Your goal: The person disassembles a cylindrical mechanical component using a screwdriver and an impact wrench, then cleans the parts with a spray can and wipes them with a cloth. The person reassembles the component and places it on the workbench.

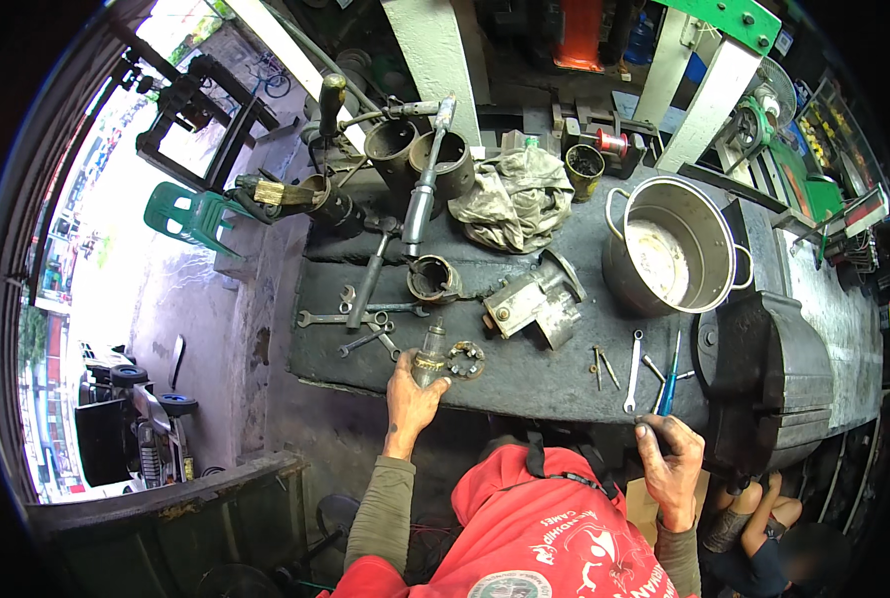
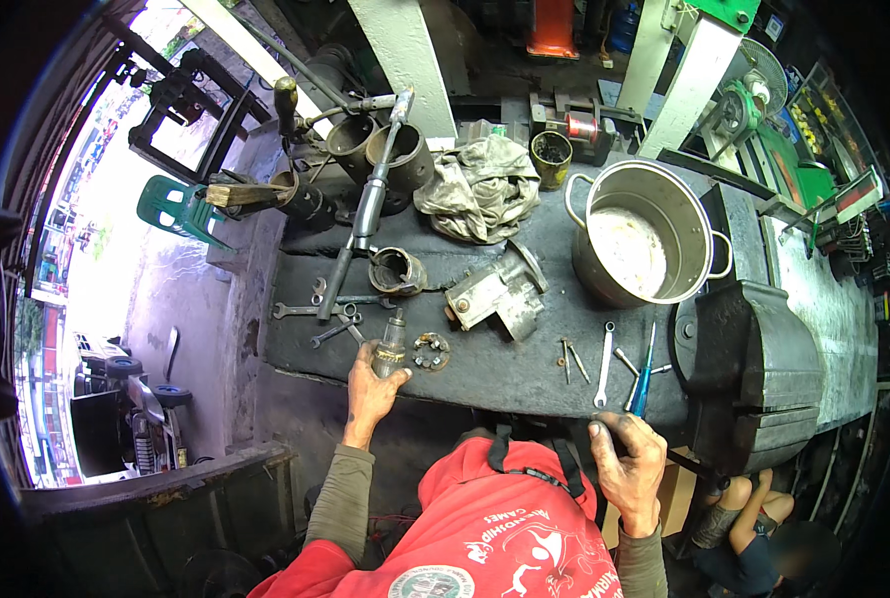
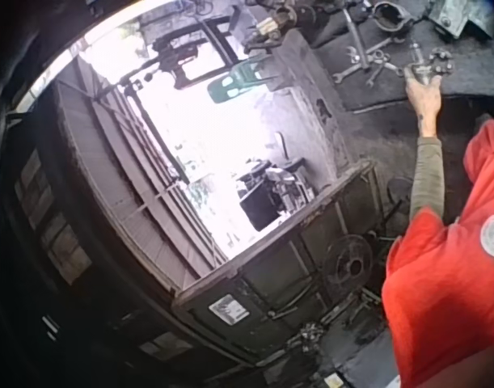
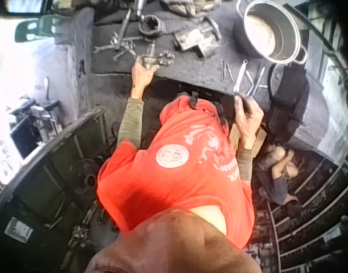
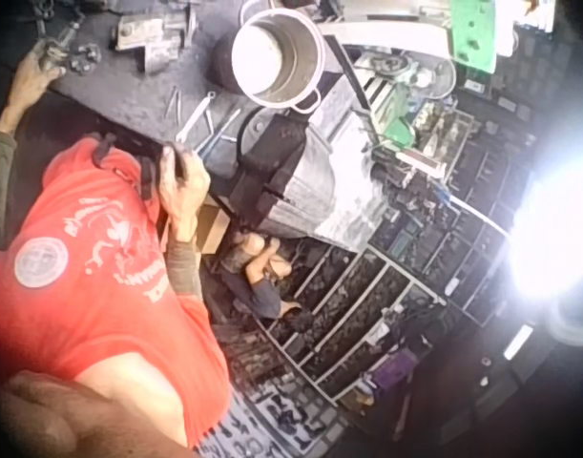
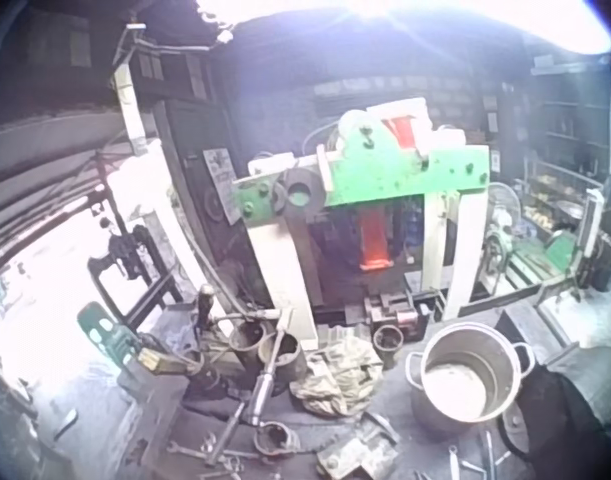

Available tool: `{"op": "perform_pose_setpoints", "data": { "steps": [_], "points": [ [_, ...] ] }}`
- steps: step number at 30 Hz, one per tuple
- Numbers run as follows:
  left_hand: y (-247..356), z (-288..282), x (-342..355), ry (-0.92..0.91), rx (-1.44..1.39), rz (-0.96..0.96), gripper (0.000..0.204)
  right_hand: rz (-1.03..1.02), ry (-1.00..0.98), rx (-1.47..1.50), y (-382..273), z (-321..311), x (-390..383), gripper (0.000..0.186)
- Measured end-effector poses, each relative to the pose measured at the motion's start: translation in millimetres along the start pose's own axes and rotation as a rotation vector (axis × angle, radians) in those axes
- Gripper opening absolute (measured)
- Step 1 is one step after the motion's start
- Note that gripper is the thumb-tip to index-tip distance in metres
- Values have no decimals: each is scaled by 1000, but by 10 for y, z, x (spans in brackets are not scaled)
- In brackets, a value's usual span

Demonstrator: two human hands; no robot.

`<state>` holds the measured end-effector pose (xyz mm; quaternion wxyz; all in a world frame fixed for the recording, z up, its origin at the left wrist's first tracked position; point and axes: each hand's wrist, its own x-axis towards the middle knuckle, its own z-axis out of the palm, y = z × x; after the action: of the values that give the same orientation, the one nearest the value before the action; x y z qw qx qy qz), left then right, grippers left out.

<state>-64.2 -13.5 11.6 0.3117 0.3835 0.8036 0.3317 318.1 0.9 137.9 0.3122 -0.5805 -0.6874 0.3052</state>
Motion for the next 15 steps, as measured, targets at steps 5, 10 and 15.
{"op": "perform_pose_setpoints", "data": {
  "steps": [5,10,15],
  "points": [
    [-2,41,58,33,43,-4,61,16,8,-3,-14,-4,-8,9],
    [-44,202,119,130,190,61,56,14,6,-24,-24,-27,-13,9],
    [-143,230,191,133,442,136,50,52,-6,-27,-22,-53,-23,9]
  ]
}}
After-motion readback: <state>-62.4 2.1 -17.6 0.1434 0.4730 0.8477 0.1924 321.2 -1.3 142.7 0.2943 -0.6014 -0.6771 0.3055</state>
